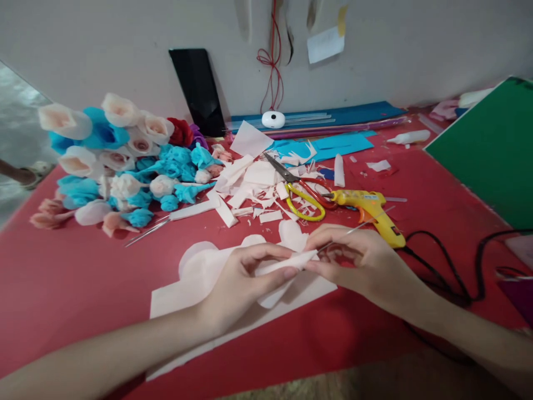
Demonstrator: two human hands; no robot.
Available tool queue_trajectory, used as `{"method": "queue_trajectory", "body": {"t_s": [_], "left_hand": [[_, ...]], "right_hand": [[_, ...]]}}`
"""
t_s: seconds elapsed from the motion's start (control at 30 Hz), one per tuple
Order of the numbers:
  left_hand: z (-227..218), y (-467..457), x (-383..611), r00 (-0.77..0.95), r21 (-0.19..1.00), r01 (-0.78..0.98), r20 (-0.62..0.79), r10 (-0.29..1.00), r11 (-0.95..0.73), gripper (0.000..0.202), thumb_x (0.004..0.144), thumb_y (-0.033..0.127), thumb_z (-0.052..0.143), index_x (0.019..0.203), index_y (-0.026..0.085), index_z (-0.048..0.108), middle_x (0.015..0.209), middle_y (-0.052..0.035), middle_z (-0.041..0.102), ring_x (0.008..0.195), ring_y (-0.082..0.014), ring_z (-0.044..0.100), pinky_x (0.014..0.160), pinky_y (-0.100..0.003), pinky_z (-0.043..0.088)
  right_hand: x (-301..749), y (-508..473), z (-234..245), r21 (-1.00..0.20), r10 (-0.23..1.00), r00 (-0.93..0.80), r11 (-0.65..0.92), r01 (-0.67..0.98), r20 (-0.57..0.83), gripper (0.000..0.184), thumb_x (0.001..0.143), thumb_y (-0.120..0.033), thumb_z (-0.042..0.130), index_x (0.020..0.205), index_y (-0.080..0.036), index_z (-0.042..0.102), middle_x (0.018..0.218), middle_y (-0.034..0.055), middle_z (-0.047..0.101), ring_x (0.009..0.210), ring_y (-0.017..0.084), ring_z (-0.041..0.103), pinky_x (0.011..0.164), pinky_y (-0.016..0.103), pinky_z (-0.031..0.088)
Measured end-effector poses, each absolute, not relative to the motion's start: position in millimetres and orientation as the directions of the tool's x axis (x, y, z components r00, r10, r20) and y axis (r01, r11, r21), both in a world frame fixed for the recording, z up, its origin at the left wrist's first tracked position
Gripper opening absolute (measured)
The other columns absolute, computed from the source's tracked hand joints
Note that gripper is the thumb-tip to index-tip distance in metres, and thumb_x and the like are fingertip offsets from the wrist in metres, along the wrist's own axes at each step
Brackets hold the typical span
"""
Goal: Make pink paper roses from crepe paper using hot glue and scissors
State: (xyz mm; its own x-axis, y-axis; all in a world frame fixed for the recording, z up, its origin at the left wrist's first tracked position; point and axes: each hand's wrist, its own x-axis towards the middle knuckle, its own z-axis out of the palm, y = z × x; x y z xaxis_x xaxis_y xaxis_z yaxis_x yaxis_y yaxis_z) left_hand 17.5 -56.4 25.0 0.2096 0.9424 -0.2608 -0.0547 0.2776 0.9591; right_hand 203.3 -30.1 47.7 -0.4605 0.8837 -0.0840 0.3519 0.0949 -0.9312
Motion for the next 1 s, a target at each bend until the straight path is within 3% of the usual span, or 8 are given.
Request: {"method": "queue_trajectory", "body": {"t_s": [0.3, 0.43, 0.57, 0.73, 0.87, 1.0], "left_hand": [[26, -56, 18, 0.166, 0.975, 0.094, -0.216, 0.962, 0.203, 0.014, 0.068, 0.025, 0.07, 0.082, 0.027, 0.07, 0.078, 0.0048, 0.071, 0.071, -0.0083, 0.063, 0.062, -0.012, 0.047], [26, -53, 17, 0.08, 0.968, 0.059, -0.248, 0.965, 0.244, 0.012, 0.067, 0.028, 0.071, 0.079, 0.025, 0.071, 0.079, 0.0026, 0.072, 0.074, -0.0117, 0.064, 0.061, -0.015, 0.048], [25, -48, 15, 0.006, 0.956, -0.053, -0.288, 0.958, 0.288, 0.018, 0.065, 0.032, 0.072, 0.082, 0.023, 0.07, 0.083, 0.0006, 0.073, 0.071, -0.0117, 0.064, 0.058, -0.015, 0.047], [25, -46, 12, 0.046, 0.954, -0.115, -0.274, 0.961, 0.278, 0.018, 0.067, 0.033, 0.071, 0.083, 0.023, 0.07, 0.086, 0.0002, 0.073, 0.074, -0.0107, 0.063, 0.062, -0.015, 0.047], [28, -48, 12, 0.073, 0.957, -0.102, -0.265, 0.962, 0.271, 0.015, 0.07, 0.031, 0.07, 0.084, 0.026, 0.07, 0.084, 0.0028, 0.072, 0.077, -0.0097, 0.063, 0.065, -0.013, 0.047], [29, -50, 12, 0.06, 0.951, -0.064, -0.298, 0.953, 0.302, 0.019, 0.069, 0.033, 0.071, 0.086, 0.025, 0.07, 0.084, 0.001, 0.073, 0.078, -0.0134, 0.065, 0.064, -0.016, 0.048]], "right_hand": [[201, -33, 45, -0.949, 0.921, -0.386, 0.075, 0.307, -0.052, 0.009, 0.074, -0.022, 0.063, 0.082, -0.02, 0.059, 0.072, -0.0037, 0.055, 0.06, 0.006, 0.049, 0.052, 0.017, 0.04], [203, -32, 44, -0.93, 0.905, -0.414, 0.065, 0.362, -0.098, 0.019, 0.076, -0.028, 0.063, 0.093, -0.023, 0.057, 0.071, -0.0053, 0.056, 0.055, 0.005, 0.046, 0.046, 0.016, 0.036], [208, -30, 47, -0.934, 0.868, -0.478, 0.052, 0.353, -0.132, 0.024, 0.08, -0.026, 0.058, 0.103, -0.025, 0.053, 0.089, -0.003, 0.062, 0.072, 0.006, 0.056, 0.057, 0.015, 0.044], [206, -29, 56, -0.969, 0.833, -0.525, -0.051, 0.243, -0.176, 0.025, 0.085, -0.022, 0.049, 0.109, -0.018, 0.051, 0.099, 0.0036, 0.064, 0.084, 0.01, 0.06, 0.069, 0.019, 0.05], [202, -28, 62, -0.943, 0.92, -0.376, 0.022, 0.331, -0.111, 0.022, 0.081, -0.024, 0.055, 0.102, -0.019, 0.058, 0.09, 0.0028, 0.064, 0.081, 0.012, 0.06, 0.065, 0.02, 0.05], [205, -26, 64, -0.919, 0.989, -0.149, 0.076, 0.387, 0.019, 0.014, 0.072, -0.025, 0.065, 0.085, -0.021, 0.061, 0.073, -0.0015, 0.057, 0.063, 0.009, 0.054, 0.053, 0.017, 0.044]]}}
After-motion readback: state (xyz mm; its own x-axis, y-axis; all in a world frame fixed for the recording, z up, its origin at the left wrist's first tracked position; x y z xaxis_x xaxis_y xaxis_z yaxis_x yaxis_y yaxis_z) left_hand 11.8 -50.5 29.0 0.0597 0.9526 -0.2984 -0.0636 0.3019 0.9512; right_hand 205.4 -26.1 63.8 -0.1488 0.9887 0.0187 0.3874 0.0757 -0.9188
